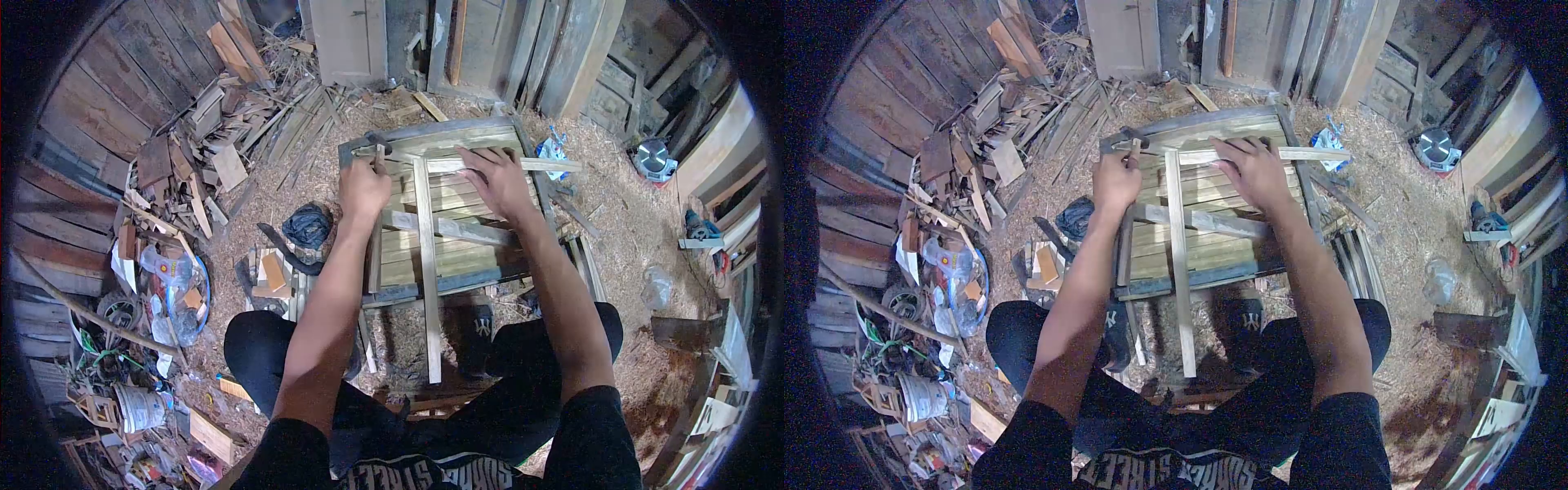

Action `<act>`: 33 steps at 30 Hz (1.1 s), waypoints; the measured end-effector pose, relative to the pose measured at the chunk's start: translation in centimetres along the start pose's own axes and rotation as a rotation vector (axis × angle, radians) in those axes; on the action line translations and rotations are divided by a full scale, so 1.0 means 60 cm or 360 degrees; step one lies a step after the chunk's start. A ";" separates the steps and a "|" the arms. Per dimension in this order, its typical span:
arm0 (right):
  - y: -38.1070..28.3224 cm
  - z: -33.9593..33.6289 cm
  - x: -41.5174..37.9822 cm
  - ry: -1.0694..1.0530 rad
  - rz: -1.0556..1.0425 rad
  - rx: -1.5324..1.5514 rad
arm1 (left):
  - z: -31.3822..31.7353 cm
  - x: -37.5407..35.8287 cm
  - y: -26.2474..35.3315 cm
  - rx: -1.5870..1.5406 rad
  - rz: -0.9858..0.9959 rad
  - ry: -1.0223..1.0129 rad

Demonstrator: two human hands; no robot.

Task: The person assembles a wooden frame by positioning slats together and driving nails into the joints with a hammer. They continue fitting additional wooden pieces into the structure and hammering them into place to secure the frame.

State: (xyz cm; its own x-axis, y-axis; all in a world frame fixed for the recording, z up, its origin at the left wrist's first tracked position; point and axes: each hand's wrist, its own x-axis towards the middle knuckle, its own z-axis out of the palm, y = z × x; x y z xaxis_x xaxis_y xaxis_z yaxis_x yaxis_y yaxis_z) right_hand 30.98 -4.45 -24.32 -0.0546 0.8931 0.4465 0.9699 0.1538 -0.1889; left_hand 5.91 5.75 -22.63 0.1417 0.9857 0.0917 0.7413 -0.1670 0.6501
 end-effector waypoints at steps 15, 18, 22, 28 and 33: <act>0.003 0.017 0.012 -0.0165 0.0054 0.0176 | 0.046 -0.016 -0.065 -0.0164 0.0250 0.0234; 0.007 0.029 0.009 -0.0065 0.0000 0.0162 | 0.050 -0.016 -0.072 -0.0132 0.0383 0.0444; 0.011 0.029 0.010 -0.0118 0.0025 0.0188 | 0.037 -0.042 -0.065 -0.0383 0.0349 0.0439; 0.011 0.030 0.009 -0.0114 0.0007 0.0210 | 0.033 -0.058 -0.073 -0.0477 0.0451 0.0428; 0.006 0.022 0.011 -0.0118 0.0002 0.0275 | 0.024 -0.068 -0.070 -0.0479 0.0439 0.0377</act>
State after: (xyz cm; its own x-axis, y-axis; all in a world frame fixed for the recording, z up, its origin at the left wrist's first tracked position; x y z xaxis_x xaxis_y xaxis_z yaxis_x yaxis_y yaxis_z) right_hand 31.00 -3.28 -25.23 -0.0769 0.9212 0.3814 0.9152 0.2170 -0.3397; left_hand 3.15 2.38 -26.79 0.1270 0.8895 0.4389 0.4688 -0.4438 0.7638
